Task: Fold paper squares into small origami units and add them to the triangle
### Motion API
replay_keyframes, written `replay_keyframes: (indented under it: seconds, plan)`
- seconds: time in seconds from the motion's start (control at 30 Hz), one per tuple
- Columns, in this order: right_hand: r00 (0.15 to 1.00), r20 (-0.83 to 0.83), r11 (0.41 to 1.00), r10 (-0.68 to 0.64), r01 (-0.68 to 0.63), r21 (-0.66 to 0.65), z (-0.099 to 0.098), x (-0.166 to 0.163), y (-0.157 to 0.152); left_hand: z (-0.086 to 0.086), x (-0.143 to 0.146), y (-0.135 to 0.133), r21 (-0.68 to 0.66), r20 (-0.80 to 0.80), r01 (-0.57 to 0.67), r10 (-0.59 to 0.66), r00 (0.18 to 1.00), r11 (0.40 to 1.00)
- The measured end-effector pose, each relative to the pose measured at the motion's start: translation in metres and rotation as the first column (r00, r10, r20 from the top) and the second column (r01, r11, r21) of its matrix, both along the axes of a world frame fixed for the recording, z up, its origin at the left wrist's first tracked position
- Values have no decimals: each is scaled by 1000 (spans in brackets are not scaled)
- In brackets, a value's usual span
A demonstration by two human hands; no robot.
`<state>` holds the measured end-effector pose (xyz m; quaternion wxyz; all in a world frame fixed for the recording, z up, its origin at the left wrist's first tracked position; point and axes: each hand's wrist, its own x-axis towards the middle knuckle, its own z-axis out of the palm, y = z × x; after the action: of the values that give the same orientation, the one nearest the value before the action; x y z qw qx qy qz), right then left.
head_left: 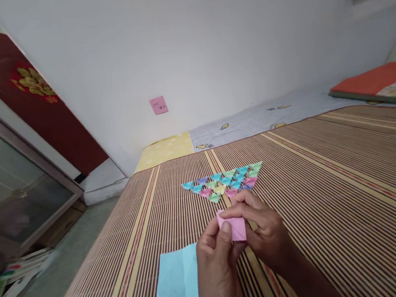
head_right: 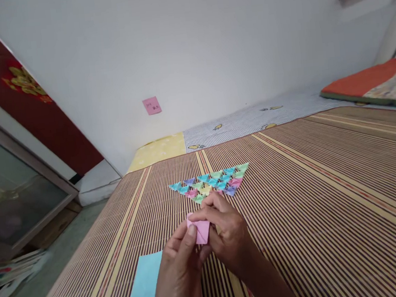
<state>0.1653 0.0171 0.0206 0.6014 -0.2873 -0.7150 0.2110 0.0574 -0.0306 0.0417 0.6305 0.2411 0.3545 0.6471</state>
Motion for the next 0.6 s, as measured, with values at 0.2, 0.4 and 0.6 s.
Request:
replay_keyframes:
  seconds: [0.2,0.4,0.6]
  plan:
    - [979,11,966,204,-200,-162,3,9,0,-9,-3,5,22,11,-95,94,995,995]
    - [972,-171,891,164,-220,-398,1,13,0,-22,-7,9,84,-229,-144,160,960,986]
    - [984,-85,924,155,-175,-339,5,9,1,-19,-1,5,106,-386,-205,231,893,973]
